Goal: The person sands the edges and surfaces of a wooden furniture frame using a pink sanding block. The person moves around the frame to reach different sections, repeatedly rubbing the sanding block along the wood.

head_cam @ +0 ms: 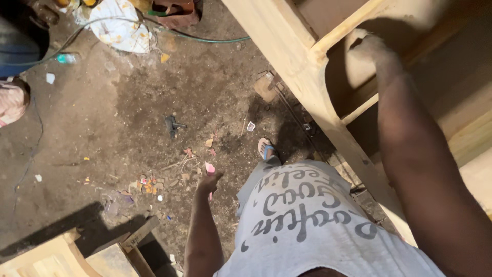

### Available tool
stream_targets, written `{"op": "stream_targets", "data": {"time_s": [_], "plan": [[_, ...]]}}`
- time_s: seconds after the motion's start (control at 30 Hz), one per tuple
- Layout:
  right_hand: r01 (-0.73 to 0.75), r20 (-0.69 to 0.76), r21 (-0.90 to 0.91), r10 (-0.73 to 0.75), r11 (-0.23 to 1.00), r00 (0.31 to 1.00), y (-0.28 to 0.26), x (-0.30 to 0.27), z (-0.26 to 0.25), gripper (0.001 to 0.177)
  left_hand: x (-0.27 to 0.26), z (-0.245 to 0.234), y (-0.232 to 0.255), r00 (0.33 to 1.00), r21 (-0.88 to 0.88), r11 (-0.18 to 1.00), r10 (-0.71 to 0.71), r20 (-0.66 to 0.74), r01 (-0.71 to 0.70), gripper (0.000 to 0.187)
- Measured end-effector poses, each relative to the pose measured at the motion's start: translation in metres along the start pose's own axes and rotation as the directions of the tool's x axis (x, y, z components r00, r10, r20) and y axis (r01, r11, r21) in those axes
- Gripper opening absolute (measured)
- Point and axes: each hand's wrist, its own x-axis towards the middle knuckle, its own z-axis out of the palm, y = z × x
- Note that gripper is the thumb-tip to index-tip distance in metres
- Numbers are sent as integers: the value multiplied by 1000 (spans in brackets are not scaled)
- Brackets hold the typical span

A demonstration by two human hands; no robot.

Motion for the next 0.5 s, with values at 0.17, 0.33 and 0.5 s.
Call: {"op": "stream_targets", "data": {"time_s": [0.17,0.33,0.5], "plan": [[73,51,65,-76,995,996,-5,-34,-1,53,7,6,9,1000,-83,996,11,1,-11,77],[265,-149,413,-222,871,964,-28,-104,-30,34,12,-4,23,997,-147,986,74,-12,-75,112],[502,-386,567,-328,653,862,-41,-229,-64,24,12,1,29,997,-32,999,-15,70,17,100]]}}
